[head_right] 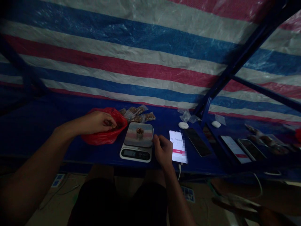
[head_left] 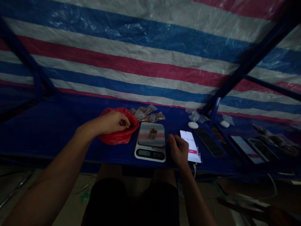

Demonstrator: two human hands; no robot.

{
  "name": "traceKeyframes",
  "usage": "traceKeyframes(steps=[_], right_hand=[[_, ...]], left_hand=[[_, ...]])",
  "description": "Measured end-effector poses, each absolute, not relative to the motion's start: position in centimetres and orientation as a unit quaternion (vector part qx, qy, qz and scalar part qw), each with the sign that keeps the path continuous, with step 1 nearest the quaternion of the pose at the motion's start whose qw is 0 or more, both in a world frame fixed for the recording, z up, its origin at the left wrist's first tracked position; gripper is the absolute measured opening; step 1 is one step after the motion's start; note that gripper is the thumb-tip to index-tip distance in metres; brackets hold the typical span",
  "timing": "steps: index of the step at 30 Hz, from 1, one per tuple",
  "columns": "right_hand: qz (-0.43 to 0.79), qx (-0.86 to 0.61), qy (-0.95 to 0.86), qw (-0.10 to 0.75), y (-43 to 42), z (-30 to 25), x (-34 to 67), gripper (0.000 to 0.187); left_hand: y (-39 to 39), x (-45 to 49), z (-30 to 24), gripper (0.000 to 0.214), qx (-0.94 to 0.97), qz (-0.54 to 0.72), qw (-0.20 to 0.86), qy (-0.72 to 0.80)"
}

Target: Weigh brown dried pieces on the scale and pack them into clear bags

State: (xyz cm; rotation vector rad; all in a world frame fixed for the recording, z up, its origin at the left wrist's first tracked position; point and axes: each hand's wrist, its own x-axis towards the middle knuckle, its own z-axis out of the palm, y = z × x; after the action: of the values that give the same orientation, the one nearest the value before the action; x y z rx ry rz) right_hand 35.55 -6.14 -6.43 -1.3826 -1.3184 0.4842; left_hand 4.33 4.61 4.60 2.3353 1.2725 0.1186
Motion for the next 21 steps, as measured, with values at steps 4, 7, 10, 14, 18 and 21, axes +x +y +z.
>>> traceKeyframes(steps=[4,7,10,14,18,21], right_hand=[[0.206,-0.582,-0.562,0.551,-6.2,-6.6,35.6,0.054],[0.21,-0.583,-0.557,0.552,-6.1,-6.8,35.6,0.054],[0.216,-0.579,-0.559,0.553,-6.1,-6.9,35.6,0.053],[0.218,-0.574,-0.564,0.552,-6.1,-7.0,35.7,0.053],[0.216,-0.576,-0.563,0.551,-6.1,-7.1,35.8,0.054],[0.223,-0.573,-0.562,0.553,-6.1,-7.0,35.7,0.054]], left_hand=[[4.6,4.1,3.8,0.033,0.839,0.05,0.268,0.471],[4.5,3.4,3.4,0.032,0.832,0.058,0.283,0.473],[4.5,2.9,3.3,0.033,0.828,0.072,0.295,0.472],[4.7,2.4,3.1,0.035,0.823,0.095,0.305,0.47],[4.9,1.9,1.9,0.037,0.803,0.107,0.348,0.471],[4.9,1.6,1.1,0.036,0.792,0.118,0.36,0.479]])
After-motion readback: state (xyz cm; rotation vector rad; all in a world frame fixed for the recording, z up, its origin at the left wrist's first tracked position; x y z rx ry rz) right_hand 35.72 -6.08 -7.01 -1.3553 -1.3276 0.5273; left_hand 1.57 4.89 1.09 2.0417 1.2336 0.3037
